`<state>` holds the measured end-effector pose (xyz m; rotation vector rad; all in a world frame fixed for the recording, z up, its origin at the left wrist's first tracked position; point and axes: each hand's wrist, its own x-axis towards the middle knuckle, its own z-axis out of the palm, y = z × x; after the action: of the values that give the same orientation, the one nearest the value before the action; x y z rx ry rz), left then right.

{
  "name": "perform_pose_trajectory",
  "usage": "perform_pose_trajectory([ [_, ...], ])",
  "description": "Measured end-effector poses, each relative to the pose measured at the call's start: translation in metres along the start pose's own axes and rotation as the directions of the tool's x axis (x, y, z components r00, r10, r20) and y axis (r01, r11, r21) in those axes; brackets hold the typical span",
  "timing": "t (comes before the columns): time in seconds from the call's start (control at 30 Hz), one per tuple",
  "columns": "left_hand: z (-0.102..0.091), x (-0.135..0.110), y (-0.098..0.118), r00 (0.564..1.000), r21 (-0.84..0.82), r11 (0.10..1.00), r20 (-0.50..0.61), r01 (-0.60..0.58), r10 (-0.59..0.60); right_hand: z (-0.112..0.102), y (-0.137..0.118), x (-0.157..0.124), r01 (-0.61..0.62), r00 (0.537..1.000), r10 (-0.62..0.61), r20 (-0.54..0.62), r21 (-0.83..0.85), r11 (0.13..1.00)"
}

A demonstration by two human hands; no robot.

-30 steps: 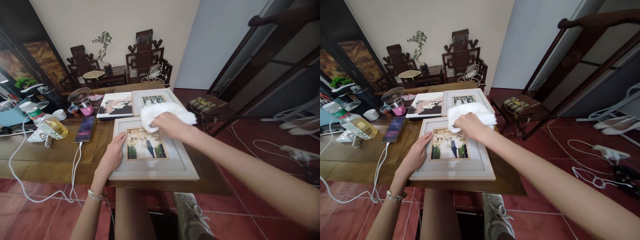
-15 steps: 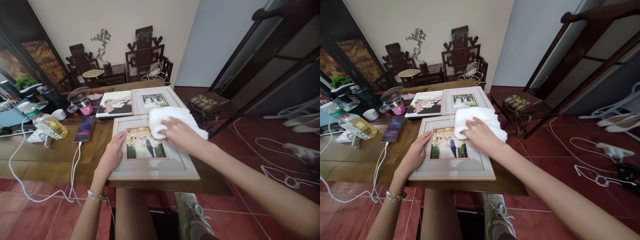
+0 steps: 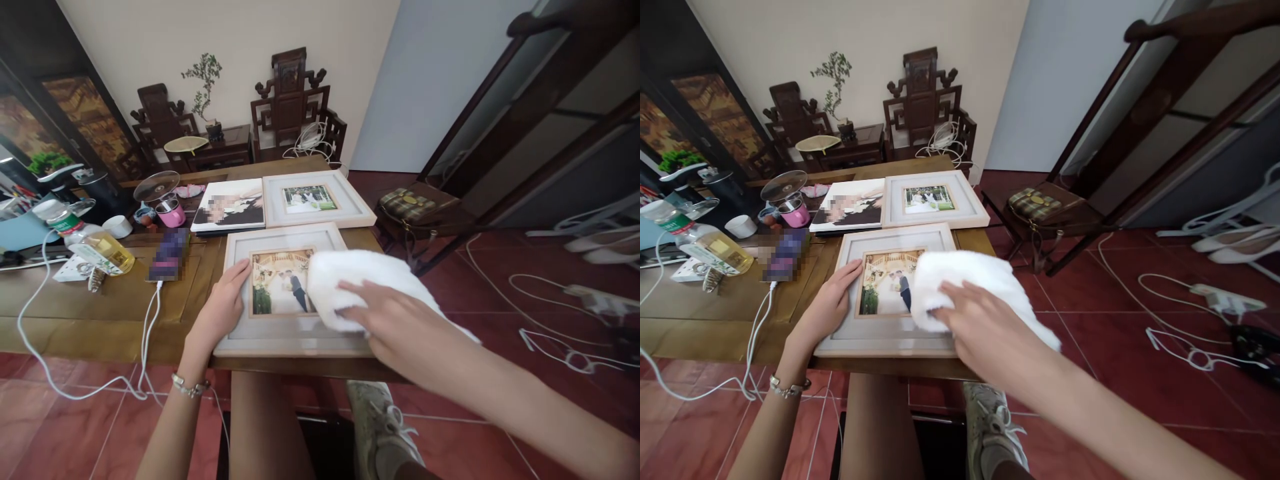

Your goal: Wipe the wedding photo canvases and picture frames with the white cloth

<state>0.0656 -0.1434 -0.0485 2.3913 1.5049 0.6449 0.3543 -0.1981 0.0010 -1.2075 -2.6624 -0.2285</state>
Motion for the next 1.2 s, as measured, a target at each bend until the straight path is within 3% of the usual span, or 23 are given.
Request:
perform_pose_trajectory([
  [0.2, -0.001, 0.0, 0.001, 1.0, 0.0, 1.0, -0.003, -0.015, 0.015, 0.037, 0.053, 0.069, -0.101, 0.995, 0.099, -0.023, -0.112, 0.989],
  [0.33, 0.0, 0.0, 0.002, 1.0, 0.005, 1.0, -0.013, 0.0, 0.0, 0.042, 0.061, 0.08, -0.078, 0.997, 0.078, -0.001, -0.111, 0.991],
  [0.43, 0.0, 0.001, 0.002, 1.0, 0.0, 1.0, -0.025, -0.008, 0.008, 0.033, 0.041, 0.057, -0.003, 0.999, 0.007, 0.039, -0.1, 0.995],
  [0.63, 0.002, 0.001, 0.001, 0.999, -0.017, 1.0, -0.043, -0.006, 0.005, -0.001, -0.026, -0.014, 0.082, 0.996, -0.082, 0.031, 0.012, 0.997],
  [0.8, 0.003, 0.001, 0.001, 0.999, 0.001, 1.0, -0.032, -0.005, 0.005, -0.018, -0.046, -0.014, 0.021, 0.992, -0.035, 0.12, 0.116, 0.993],
  [0.9, 0.001, 0.001, 0.001, 1.0, 0.011, 1.0, -0.021, -0.015, 0.015, -0.007, -0.034, 0.009, -0.014, 0.995, 0.001, 0.098, 0.129, 0.992],
  [1.07, -0.001, 0.001, -0.001, 0.999, -0.009, 0.999, -0.017, -0.039, 0.039, 0.03, 0.011, 0.058, -0.104, 0.994, 0.104, 0.021, -0.017, 0.994],
  [1.2, -0.001, 0.001, -0.002, 0.999, -0.005, 0.999, -0.023, -0.045, 0.045, 0.045, 0.041, 0.093, -0.121, 0.992, 0.122, 0.002, -0.096, 0.988],
])
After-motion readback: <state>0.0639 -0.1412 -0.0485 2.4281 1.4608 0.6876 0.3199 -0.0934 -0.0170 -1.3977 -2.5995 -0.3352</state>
